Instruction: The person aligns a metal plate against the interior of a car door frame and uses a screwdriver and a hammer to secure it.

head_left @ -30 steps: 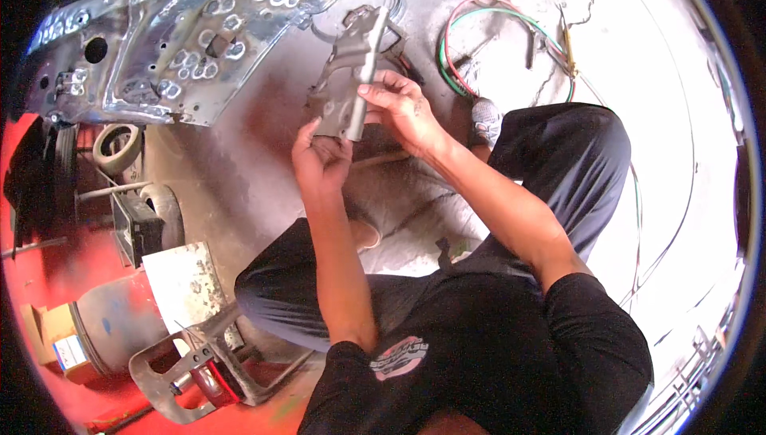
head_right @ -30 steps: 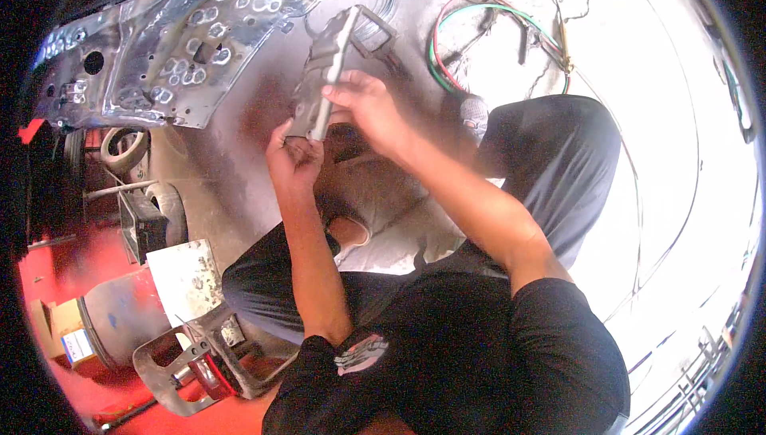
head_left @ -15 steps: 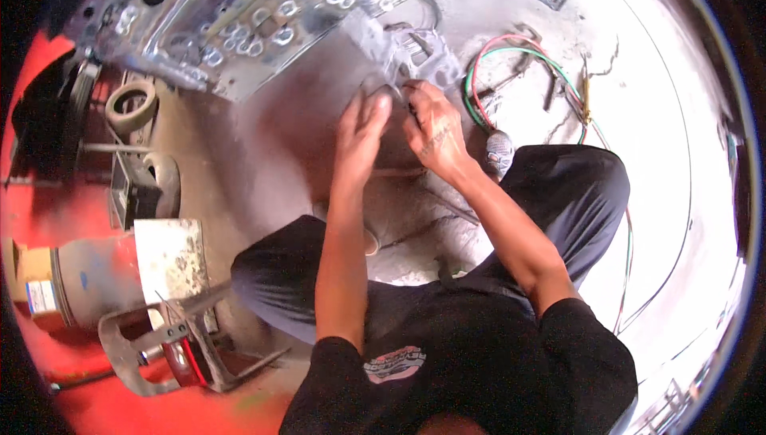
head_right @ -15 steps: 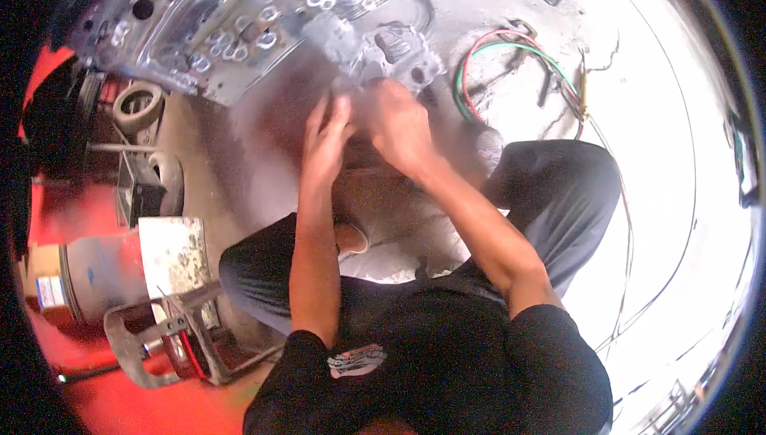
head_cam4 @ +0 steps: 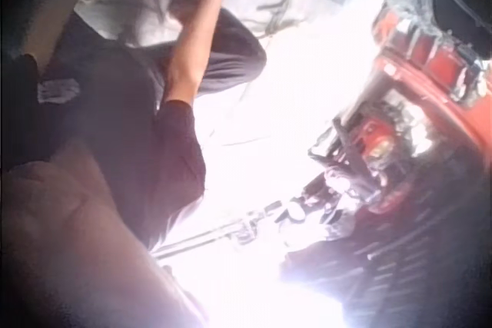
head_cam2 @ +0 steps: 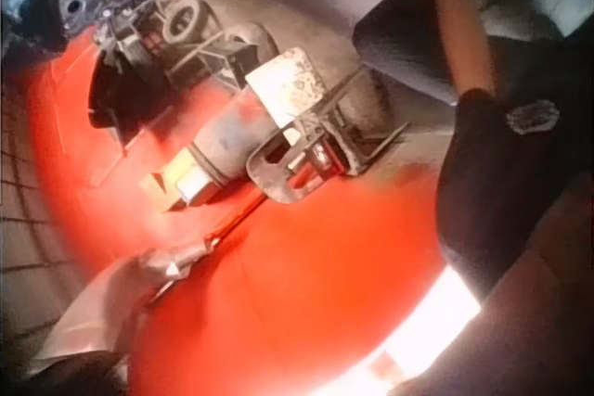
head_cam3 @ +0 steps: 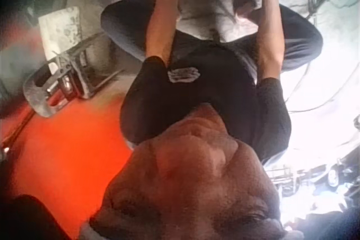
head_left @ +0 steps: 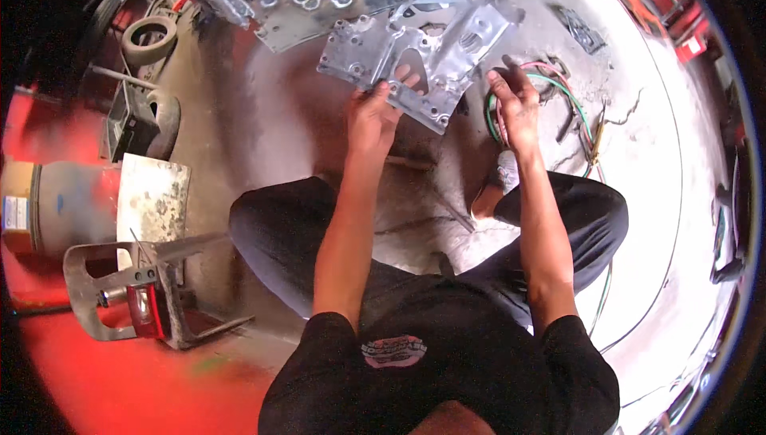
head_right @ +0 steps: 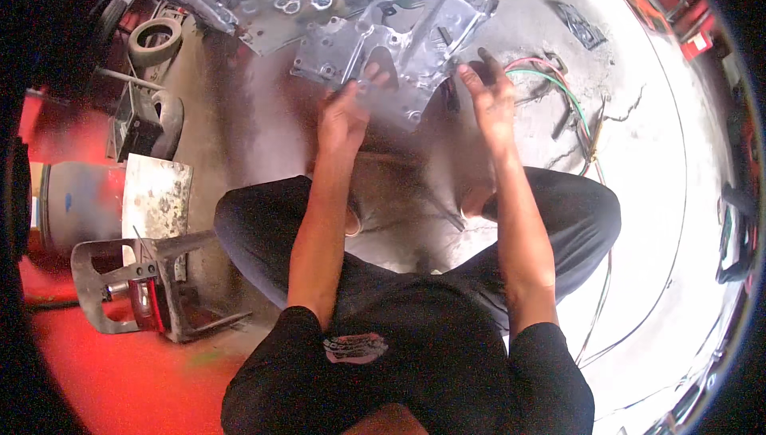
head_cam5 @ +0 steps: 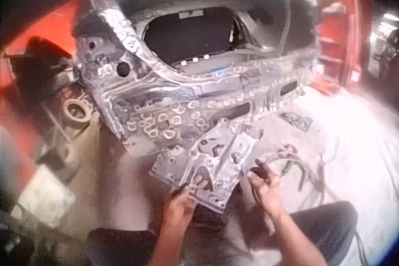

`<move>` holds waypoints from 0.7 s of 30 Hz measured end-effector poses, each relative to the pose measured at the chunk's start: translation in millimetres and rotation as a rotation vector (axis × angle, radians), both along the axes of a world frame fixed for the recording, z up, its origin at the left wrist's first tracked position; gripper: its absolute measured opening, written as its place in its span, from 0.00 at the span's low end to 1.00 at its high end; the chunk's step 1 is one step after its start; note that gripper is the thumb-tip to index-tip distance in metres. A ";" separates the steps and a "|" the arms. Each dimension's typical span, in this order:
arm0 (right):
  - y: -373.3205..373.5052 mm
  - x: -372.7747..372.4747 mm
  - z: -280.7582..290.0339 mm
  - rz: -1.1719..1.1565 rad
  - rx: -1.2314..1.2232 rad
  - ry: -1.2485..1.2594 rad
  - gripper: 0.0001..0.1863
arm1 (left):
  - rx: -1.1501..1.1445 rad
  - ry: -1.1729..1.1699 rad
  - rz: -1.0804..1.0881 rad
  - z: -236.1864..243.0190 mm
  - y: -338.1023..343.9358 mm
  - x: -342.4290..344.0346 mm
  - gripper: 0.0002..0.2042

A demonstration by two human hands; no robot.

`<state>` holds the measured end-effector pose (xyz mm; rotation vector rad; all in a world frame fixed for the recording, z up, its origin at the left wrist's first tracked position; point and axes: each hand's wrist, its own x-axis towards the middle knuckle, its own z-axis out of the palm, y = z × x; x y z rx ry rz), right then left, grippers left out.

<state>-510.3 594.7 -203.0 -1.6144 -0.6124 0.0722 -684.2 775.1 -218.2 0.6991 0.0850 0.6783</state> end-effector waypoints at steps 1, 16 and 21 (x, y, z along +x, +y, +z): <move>0.4 2.1 -3.7 0.119 0.091 0.154 0.31 | -0.059 0.018 -0.017 -4.4 -0.3 1.5 0.19; 59.3 46.4 71.1 0.458 -0.074 -0.075 0.23 | 0.426 0.559 0.148 -23.3 56.0 33.3 0.16; 128.6 51.9 76.6 0.417 -0.173 -0.233 0.27 | 0.116 0.504 0.298 -6.3 105.2 37.3 0.19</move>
